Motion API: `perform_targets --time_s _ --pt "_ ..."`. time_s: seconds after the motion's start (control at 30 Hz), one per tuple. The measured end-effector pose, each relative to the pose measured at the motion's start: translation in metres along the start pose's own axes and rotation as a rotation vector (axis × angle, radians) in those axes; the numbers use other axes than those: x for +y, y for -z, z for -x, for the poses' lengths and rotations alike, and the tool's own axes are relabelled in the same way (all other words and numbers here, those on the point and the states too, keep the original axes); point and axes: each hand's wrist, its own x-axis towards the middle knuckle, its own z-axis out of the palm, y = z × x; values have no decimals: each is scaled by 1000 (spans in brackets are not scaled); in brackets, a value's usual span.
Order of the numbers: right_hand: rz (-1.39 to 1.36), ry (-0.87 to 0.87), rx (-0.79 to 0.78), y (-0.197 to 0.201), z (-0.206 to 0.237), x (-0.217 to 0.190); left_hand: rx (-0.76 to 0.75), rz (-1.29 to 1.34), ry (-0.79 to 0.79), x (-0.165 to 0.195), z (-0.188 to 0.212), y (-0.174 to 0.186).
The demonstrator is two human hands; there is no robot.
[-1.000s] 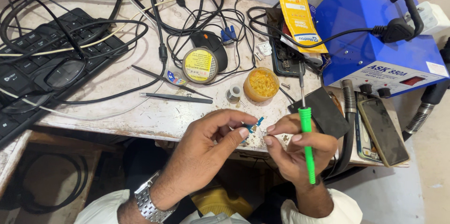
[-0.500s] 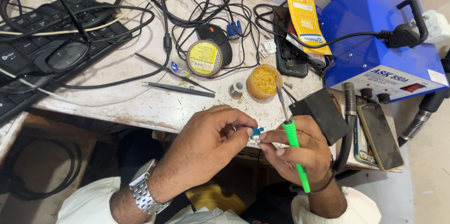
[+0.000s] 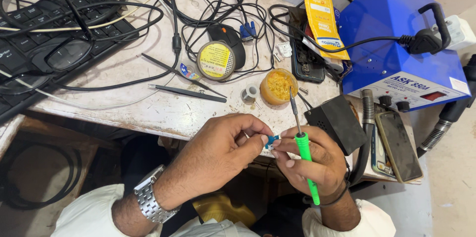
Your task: The person uses a soldering iron to apply solder to a small blue circuit board, repeatedly touching the tip to different points while holding the board with the other hand. The person briefly repositions the board and continues soldering without completing the task within the clip.
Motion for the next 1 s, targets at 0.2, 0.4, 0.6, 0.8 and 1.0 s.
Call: perform_targets --time_s 0.2,0.4,0.6,0.8,1.0 --pt "-78 -10 -6 -2 0 5 -37 38 25 0 -3 2" --pt "-59 -14 26 0 3 3 -98 239 12 -8 -4 0" --pt "-22 -2 -18 2 1 4 -79 217 -41 -13 -3 -4" --pt "-72 23 16 -2 3 8 15 126 -29 -12 -3 -8" --pt "-196 -131 90 -11 13 6 61 117 -61 -10 -2 -6"
